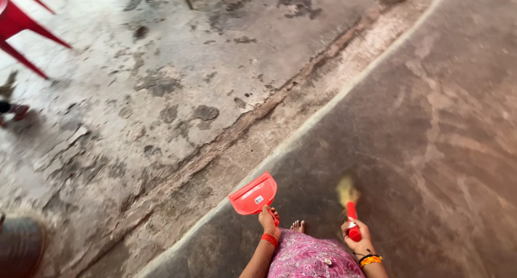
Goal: The person sweeps a concrete floor using a small broom and a dustpan. They move around the room, sweeping debris into piles and occasionally using the dustpan to collect the dirt. The task involves navigating around various objects like a clay stove and metal frames.
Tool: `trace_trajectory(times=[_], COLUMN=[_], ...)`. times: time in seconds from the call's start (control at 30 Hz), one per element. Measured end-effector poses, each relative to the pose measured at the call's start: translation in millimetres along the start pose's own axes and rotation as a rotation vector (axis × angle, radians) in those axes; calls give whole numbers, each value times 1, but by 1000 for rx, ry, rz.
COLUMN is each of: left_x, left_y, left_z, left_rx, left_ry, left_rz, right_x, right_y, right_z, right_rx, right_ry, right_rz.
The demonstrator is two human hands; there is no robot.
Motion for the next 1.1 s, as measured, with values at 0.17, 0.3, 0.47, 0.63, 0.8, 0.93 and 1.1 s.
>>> trace_trajectory(times=[0.17, 0.3, 0.47, 0.63, 0.8, 0.93, 1.1], left_x=[46, 96, 115, 70, 36, 42, 51], left_y=[-3, -26, -12, 63, 118, 143, 185], left_z=[27, 90, 124, 89, 64, 74, 102], left_rx=[50, 103, 154, 230, 161, 330, 436], left_ry=[25, -75, -169, -165, -194, -214, -261], left_rz=[43, 62, 53, 214, 267, 180, 215], right_x=[-4, 25, 42, 19, 8, -6, 1], right_y=[18, -5, -3, 57, 44, 33, 36], right_z=[-11, -17, -34, -32, -4, 50, 114], right_rx=[-241, -351, -245, -321, -266, 94, 234], right_ry=[-156, 127, 496, 470, 196, 43, -209], right_rz=[-116, 42, 105, 97, 31, 59, -7])
Point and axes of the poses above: each hand's wrist, its own x-axis towards the middle knuckle, its own y-axis out of the palm, z = x × y, the point moved 7 cm from there along x, towards the middle knuckle, and after that the axes turned 10 degrees about y, right-handed, at the moved point
